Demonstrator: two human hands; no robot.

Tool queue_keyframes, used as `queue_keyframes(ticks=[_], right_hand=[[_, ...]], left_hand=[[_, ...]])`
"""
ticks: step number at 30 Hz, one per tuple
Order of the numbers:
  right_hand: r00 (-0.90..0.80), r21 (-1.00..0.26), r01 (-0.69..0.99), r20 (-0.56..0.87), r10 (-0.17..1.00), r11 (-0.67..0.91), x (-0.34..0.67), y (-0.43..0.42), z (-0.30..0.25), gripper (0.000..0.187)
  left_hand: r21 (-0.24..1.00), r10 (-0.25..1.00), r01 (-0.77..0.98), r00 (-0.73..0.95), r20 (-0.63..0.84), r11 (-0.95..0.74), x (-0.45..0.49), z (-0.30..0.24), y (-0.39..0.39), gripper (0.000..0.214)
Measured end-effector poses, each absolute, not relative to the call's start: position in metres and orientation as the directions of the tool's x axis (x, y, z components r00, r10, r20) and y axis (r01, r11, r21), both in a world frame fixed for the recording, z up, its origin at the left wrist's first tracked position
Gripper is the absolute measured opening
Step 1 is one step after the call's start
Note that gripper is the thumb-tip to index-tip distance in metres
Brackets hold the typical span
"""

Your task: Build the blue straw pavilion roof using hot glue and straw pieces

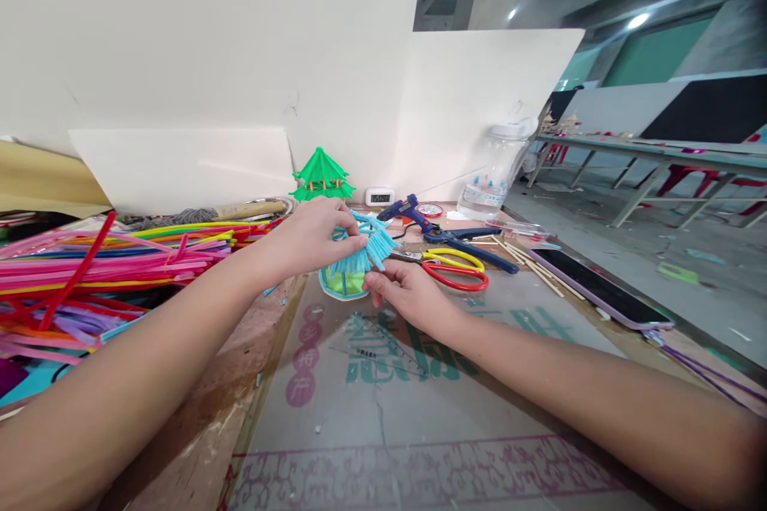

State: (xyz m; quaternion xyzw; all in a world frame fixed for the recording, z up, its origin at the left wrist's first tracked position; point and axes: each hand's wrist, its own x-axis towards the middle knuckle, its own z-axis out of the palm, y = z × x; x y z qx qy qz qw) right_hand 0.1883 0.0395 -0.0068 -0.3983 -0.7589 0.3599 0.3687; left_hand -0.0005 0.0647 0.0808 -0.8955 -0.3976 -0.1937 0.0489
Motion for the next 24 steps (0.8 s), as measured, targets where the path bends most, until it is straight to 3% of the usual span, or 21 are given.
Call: queue_keyframes(ticks=[9,20,24], right_hand=[[-0.401,-0.815,0.366,0.297,0.866,0.449,0.188,0.041,-0.008,0.045],[-0.444,-0.797,0.399,0.264,0.857,0.452,0.188,0.038,-0.008,0.036],[-0.442,-0.824,0.374,0.245,0.863,0.426,0.188,0.039,-0.008,0.034]], left_hand=[[0.074,0.698,0.733,0.606,0.381,-0.676,0.0,0.082,0.061,0.031],[0.119,0.743,0.769,0.547,0.384,-0.628,-0.004,0.091,0.059,0.035],[0.079,0.73,0.768,0.564,0.385,-0.635,-0.003,0.09,0.056,0.035]])
